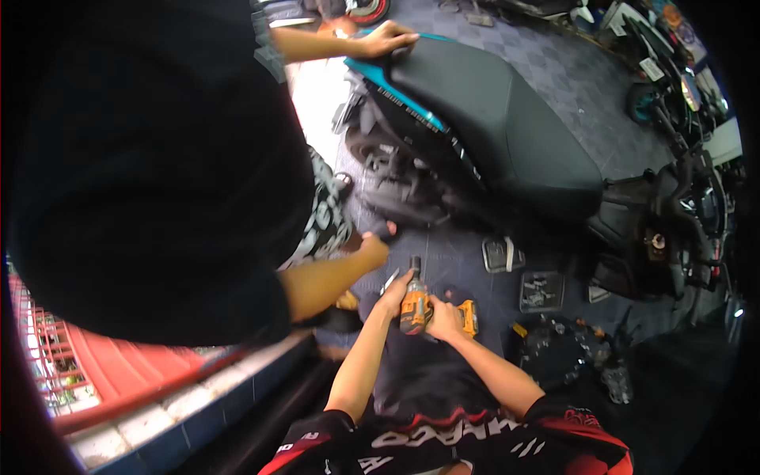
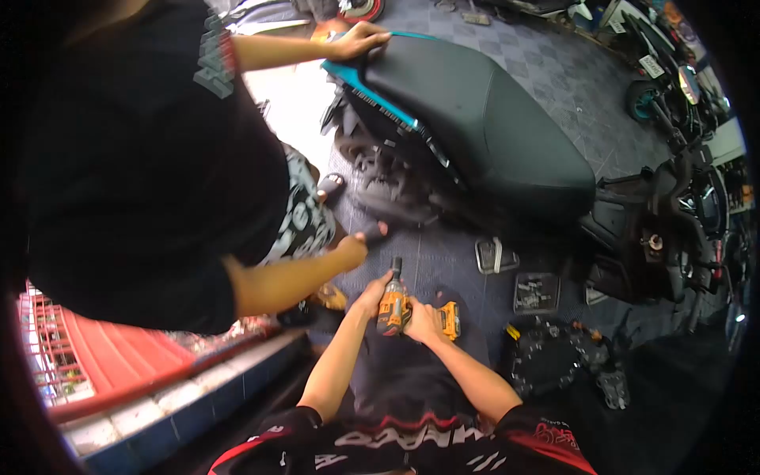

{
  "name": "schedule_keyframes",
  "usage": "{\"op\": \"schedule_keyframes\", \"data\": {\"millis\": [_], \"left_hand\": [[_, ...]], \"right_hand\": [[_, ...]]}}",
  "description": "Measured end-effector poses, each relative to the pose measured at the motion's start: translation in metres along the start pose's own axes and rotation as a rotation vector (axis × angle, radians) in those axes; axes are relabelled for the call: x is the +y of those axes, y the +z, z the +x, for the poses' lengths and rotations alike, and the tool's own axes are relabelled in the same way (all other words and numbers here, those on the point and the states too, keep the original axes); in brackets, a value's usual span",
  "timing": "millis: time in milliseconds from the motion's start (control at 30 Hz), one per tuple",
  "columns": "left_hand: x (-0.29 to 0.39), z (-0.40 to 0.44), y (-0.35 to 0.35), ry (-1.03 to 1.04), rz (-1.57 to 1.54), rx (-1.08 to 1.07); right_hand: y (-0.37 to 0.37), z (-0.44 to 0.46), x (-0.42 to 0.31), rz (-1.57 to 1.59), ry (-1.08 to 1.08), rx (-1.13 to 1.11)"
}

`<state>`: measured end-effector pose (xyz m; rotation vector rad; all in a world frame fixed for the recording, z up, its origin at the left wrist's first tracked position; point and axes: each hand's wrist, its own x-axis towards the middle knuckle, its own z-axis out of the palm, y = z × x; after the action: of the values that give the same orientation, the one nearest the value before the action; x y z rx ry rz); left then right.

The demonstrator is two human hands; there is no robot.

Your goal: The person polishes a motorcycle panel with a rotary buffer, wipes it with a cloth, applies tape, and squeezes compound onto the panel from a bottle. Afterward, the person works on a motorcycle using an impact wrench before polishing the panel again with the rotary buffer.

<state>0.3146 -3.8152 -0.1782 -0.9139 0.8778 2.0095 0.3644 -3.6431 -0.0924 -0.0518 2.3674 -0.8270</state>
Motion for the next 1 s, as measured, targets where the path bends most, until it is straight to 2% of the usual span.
{"op": "schedule_keyframes", "data": {"millis": [67,200,233,300,333,400,500,600,633,700,800,900,933,1000], "left_hand": [[0.001,0.071,-0.031,0.043,0.072,0.084],[0.023,0.192,-0.089,0.140,0.169,0.154],[0.032,0.216,-0.102,0.170,0.243,0.206],[0.031,0.249,-0.120,0.370,0.274,0.238],[0.034,0.275,-0.138,0.489,0.254,0.176],[0.049,0.281,-0.124,0.564,0.299,0.292],[0.074,0.340,-0.165,0.640,0.501,0.274],[0.106,0.369,-0.178,0.731,0.624,0.264],[0.115,0.366,-0.177,0.727,0.714,0.243],[0.122,0.365,-0.175,0.730,0.775,0.283],[0.133,0.369,-0.174,0.790,0.846,0.244],[0.141,0.373,-0.178,0.901,0.908,0.214],[0.141,0.378,-0.178,0.963,0.903,0.213],[0.141,0.380,-0.179,1.013,0.901,0.227]], "right_hand": [[0.025,0.069,0.039,-0.137,-0.037,0.039],[0.090,0.201,0.098,-0.105,-0.013,-0.008],[0.109,0.231,0.113,-0.097,-0.061,0.032],[0.153,0.274,0.147,-0.076,-0.165,0.138],[0.179,0.302,0.164,-0.087,-0.234,0.222],[0.202,0.343,0.174,0.006,-0.297,0.313],[0.249,0.418,0.199,0.109,-0.487,0.550],[0.240,0.441,0.178,0.271,-0.409,0.421],[0.251,0.450,0.174,0.266,-0.355,0.476],[0.259,0.462,0.170,0.276,-0.398,0.590],[0.261,0.467,0.163,0.353,-0.307,0.555],[0.268,0.480,0.161,0.333,-0.414,0.662],[0.264,0.483,0.163,0.237,-0.424,0.649],[0.261,0.483,0.160,0.092,-0.303,0.695]]}}
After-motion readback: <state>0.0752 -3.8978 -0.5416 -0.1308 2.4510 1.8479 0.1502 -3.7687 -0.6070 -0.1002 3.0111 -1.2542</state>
